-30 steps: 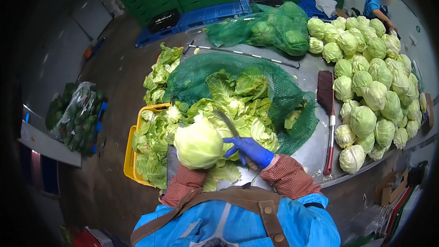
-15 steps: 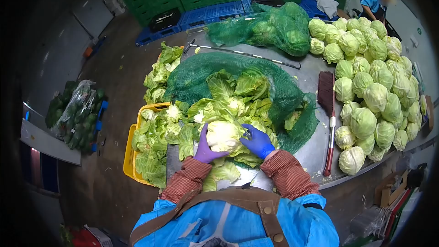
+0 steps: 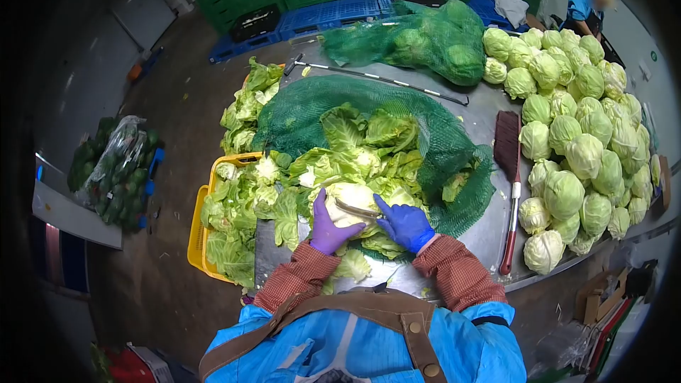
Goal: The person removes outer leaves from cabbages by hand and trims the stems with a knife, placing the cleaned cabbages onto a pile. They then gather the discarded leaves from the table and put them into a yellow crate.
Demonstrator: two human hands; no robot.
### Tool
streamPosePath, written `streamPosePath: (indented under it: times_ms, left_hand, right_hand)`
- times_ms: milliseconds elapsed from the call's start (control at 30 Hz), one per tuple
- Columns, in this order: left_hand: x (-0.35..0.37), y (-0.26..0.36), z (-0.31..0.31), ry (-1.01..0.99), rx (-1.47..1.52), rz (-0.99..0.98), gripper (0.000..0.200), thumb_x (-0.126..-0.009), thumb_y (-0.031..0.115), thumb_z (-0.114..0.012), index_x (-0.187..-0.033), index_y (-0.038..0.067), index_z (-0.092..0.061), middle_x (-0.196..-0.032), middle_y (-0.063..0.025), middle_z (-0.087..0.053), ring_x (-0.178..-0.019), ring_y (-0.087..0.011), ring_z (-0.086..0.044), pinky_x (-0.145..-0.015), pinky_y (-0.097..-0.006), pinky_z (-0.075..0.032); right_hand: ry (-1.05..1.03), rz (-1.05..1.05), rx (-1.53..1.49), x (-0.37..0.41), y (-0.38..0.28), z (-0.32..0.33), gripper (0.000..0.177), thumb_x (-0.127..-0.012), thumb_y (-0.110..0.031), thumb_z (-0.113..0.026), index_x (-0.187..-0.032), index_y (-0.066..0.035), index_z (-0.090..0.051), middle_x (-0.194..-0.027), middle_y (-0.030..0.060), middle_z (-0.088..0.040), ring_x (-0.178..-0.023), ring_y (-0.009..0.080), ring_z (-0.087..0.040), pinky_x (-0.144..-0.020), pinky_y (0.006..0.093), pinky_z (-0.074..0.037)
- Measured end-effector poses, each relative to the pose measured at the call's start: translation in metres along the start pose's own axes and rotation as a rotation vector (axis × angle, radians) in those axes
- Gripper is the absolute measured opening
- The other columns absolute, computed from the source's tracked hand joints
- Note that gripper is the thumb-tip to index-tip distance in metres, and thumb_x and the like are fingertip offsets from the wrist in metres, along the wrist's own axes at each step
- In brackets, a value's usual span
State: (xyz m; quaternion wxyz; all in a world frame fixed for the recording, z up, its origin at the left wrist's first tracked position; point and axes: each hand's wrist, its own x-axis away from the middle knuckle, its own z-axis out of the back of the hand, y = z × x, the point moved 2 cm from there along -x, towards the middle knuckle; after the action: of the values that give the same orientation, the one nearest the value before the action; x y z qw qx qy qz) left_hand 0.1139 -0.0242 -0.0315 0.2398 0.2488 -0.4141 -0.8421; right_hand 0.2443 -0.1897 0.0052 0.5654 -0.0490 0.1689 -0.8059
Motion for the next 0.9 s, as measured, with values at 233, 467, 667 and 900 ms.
streamPosePath:
  times_ms: [233,467,667,900]
  left_hand:
    - [-0.008,-0.003,0.002,-0.054,-0.028,0.016,0.118,-0.050,0.036,-0.086,-0.136,-0.007,-0.017,-0.130,-0.0274,-0.031,-0.122,-0.0396,-0.034,-0.103,-0.0468,-0.030]
    - [-0.011,-0.004,-0.001,-0.045,0.010,0.051,0.117,-0.052,0.036,-0.085,-0.137,-0.006,-0.017,-0.132,-0.0285,-0.029,-0.123,-0.0405,-0.031,-0.104,-0.0469,-0.028]
    - [0.011,0.010,0.003,-0.054,-0.076,-0.122,0.115,-0.051,0.033,-0.085,-0.137,-0.003,-0.020,-0.135,-0.0255,-0.028,-0.126,-0.0393,-0.030,-0.105,-0.0457,-0.029]
    - [0.038,-0.020,0.028,-0.075,0.184,-0.132,0.114,-0.054,0.030,-0.087,-0.140,0.000,-0.018,-0.133,-0.0203,-0.033,-0.125,-0.0321,-0.036,-0.104,-0.0413,-0.032]
  right_hand:
    - [0.069,-0.006,0.071,-0.021,-0.004,-0.001,0.060,-0.088,-0.034,-0.052,-0.140,-0.016,-0.031,-0.070,0.0095,-0.057,-0.056,0.0255,-0.056,-0.050,0.0392,-0.045]
    - [0.152,-0.114,0.033,-0.033,-0.015,-0.007,0.040,-0.090,-0.029,-0.051,-0.128,-0.016,-0.047,-0.067,0.0108,-0.058,-0.056,0.0269,-0.058,-0.050,0.0406,-0.045]
    - [0.124,-0.241,-0.010,-0.064,0.019,0.011,0.027,-0.093,-0.035,-0.042,-0.098,-0.012,-0.055,-0.072,0.0127,-0.064,-0.061,0.0341,-0.062,-0.055,0.0457,-0.048]
    - [0.046,-0.444,-0.301,-0.077,0.041,-0.017,0.042,-0.087,-0.047,-0.050,-0.100,-0.008,-0.058,-0.081,0.0188,-0.064,-0.079,0.0349,-0.063,-0.070,0.0413,-0.049]
